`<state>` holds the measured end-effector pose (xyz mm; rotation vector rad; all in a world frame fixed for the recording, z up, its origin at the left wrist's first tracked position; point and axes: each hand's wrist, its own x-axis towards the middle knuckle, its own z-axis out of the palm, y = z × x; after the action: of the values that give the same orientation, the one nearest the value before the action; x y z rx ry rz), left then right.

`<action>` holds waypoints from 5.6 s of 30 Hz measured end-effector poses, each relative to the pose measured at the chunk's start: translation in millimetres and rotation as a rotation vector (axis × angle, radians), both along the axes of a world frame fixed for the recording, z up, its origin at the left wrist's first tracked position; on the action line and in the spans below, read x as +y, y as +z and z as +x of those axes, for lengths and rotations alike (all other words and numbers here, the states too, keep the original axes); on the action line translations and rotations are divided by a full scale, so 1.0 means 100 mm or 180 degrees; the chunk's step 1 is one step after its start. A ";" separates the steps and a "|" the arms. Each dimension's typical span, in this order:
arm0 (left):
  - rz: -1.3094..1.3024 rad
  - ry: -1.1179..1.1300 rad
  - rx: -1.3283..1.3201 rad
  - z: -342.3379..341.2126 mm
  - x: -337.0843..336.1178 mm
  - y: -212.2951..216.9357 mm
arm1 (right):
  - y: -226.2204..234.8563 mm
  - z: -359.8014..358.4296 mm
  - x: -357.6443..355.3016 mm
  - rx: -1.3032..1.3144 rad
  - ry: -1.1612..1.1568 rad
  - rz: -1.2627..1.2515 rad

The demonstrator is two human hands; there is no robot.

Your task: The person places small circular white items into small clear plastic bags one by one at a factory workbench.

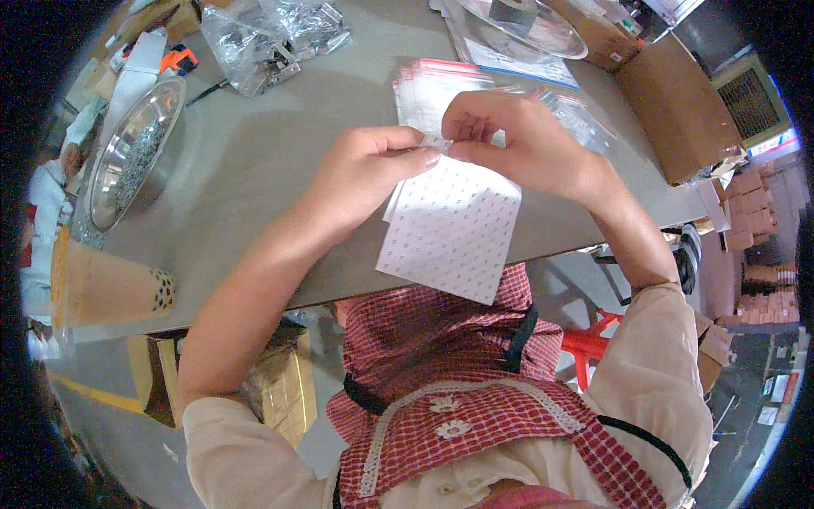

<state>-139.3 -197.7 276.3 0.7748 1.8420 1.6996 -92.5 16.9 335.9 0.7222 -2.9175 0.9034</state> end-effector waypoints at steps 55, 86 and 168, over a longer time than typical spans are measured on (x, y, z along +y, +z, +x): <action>-0.0052 0.0078 -0.0614 0.01 0.04 0.02 | -0.14 -0.55 1.41 0.0368 -0.1417 0.2151; 0.0008 0.0169 -0.0445 -0.02 0.03 -0.04 | -0.40 -0.69 0.96 0.0261 -0.1120 0.1266; 0.0565 0.0108 -0.0468 0.05 0.04 0.07 | -0.35 0.45 0.20 -0.0044 -0.0695 -0.1449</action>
<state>-133.9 -193.2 283.2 0.6710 1.6311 1.9079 -47.0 37.1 301.2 0.3595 -2.5756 1.4659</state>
